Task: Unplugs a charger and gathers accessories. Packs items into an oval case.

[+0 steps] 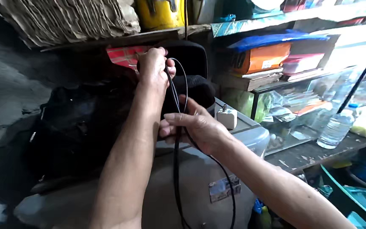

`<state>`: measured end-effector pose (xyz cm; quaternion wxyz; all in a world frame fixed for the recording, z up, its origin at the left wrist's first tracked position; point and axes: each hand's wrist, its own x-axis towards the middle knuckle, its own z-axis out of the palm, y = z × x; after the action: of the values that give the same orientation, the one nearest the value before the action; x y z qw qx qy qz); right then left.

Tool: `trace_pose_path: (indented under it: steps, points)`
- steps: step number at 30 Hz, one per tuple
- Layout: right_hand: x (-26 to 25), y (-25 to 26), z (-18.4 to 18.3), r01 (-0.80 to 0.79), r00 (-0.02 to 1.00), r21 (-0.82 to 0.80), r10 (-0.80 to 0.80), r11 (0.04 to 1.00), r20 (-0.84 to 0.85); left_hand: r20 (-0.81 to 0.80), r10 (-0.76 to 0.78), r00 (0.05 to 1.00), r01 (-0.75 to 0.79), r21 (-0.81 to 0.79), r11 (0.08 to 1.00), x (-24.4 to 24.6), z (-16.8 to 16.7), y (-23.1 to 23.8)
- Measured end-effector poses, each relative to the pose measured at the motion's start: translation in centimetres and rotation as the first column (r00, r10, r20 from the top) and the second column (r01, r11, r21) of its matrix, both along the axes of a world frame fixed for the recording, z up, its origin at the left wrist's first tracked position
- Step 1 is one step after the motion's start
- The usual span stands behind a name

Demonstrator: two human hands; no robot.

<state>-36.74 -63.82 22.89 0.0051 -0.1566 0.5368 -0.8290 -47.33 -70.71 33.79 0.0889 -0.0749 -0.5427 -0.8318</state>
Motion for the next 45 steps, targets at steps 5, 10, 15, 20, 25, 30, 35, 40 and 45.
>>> trace_pose_path:
  steps: [5,10,15,20,25,30,35,40,45]
  points:
    - [2.8,1.6,-0.9,-0.122,0.992,0.139,0.115,0.983,0.058,-0.015,-0.001,1.0,0.001,-0.004,1.0,-1.0,0.1,-0.9]
    - [6.5,6.5,-2.3,-0.05,0.995,0.272,0.07,0.961,-0.065,-0.026,-0.144,0.989,0.135,-0.219,0.966,0.9,-1.2,-3.9]
    - [8.4,8.3,-5.1,-0.004,0.959,0.264,0.079,0.964,-0.273,-0.112,-0.329,0.937,0.316,-0.125,0.941,7.6,-4.5,-3.6]
    - [11.3,10.4,-9.1,0.426,0.845,0.395,-0.202,0.814,-0.495,-0.099,-0.474,0.875,0.456,-0.164,0.875,13.0,-9.3,-3.8]
    - [15.1,14.1,-10.7,0.796,0.601,0.409,-0.503,0.446,-0.622,-0.079,-0.753,0.654,0.746,-0.098,0.658,14.8,-13.6,-2.5]
    - [19.5,18.1,-11.1,0.85,0.52,0.375,-0.695,0.369,-0.497,-0.166,-0.903,0.397,0.908,-0.073,0.413,15.1,-17.4,0.9]
    - [24.3,22.6,-9.9,0.915,0.37,0.359,-0.741,0.184,-0.56,0.007,-0.968,0.25,0.96,-0.133,0.247,15.8,-21.5,3.5]
    - [27.9,29.0,-10.5,0.947,0.192,0.318,-0.867,0.041,-0.461,0.136,-0.986,0.095,0.991,-0.11,0.08,16.8,-24.6,5.1]
    - [32.9,33.1,-13.0,0.943,0.098,0.333,-0.97,0.019,-0.223,0.259,-0.952,0.166,0.985,-0.087,0.148,18.3,-26.1,6.7]
